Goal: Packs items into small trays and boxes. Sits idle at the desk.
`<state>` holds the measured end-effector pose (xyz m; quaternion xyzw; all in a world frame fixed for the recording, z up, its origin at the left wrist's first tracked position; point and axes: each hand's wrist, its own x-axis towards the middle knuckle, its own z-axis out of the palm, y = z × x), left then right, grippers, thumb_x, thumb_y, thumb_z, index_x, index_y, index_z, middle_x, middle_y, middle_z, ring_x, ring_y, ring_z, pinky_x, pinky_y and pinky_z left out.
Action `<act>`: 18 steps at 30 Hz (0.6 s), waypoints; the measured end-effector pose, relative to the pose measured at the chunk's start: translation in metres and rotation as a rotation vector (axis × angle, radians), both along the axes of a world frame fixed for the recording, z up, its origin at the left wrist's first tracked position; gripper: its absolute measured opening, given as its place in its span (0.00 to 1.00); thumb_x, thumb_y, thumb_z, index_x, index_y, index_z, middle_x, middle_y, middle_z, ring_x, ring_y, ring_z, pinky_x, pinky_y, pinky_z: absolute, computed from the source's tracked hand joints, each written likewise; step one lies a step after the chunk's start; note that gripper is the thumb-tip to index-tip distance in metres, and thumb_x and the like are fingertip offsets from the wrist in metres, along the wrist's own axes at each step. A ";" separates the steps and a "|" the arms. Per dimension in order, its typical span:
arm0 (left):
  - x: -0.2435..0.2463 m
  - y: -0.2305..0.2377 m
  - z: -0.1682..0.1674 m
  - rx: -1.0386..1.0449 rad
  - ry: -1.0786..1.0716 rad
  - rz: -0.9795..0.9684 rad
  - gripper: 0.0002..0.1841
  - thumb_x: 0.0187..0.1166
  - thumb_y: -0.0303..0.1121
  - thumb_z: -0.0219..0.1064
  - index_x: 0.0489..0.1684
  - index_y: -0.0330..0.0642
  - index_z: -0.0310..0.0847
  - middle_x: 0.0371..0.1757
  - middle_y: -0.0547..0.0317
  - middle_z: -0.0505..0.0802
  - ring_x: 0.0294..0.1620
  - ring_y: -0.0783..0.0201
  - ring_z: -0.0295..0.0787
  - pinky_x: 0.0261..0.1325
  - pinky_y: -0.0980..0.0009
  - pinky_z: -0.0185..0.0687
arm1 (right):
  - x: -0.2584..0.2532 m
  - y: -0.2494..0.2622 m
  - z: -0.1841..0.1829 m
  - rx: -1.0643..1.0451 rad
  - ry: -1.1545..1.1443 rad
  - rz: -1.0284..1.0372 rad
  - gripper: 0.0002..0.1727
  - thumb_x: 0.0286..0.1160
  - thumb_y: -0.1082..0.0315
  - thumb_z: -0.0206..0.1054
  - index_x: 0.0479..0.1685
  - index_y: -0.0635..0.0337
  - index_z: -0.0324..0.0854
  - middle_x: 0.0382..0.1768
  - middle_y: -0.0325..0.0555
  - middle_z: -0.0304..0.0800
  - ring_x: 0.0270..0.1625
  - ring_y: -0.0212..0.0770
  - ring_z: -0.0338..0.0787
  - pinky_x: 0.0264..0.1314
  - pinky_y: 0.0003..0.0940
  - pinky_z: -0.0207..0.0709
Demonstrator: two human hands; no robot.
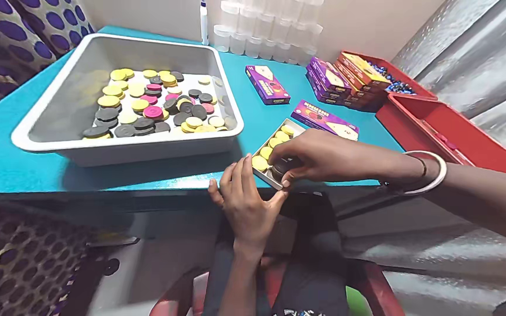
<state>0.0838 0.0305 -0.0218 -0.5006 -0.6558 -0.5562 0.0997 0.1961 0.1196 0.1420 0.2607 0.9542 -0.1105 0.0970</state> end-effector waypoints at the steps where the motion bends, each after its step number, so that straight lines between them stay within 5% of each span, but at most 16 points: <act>1: 0.000 0.000 0.000 -0.004 0.000 0.000 0.47 0.52 0.65 0.79 0.69 0.38 0.84 0.62 0.50 0.93 0.71 0.45 0.82 0.83 0.33 0.44 | 0.000 0.000 0.000 0.002 -0.002 -0.004 0.16 0.68 0.56 0.82 0.50 0.50 0.91 0.32 0.35 0.92 0.36 0.34 0.90 0.40 0.40 0.83; 18: 0.000 0.001 -0.001 -0.009 0.005 0.004 0.48 0.55 0.71 0.76 0.69 0.40 0.84 0.62 0.51 0.93 0.71 0.46 0.83 0.84 0.34 0.45 | 0.015 0.019 0.000 -0.008 -0.017 -0.100 0.22 0.66 0.56 0.83 0.59 0.52 0.88 0.44 0.38 0.96 0.45 0.37 0.94 0.52 0.43 0.86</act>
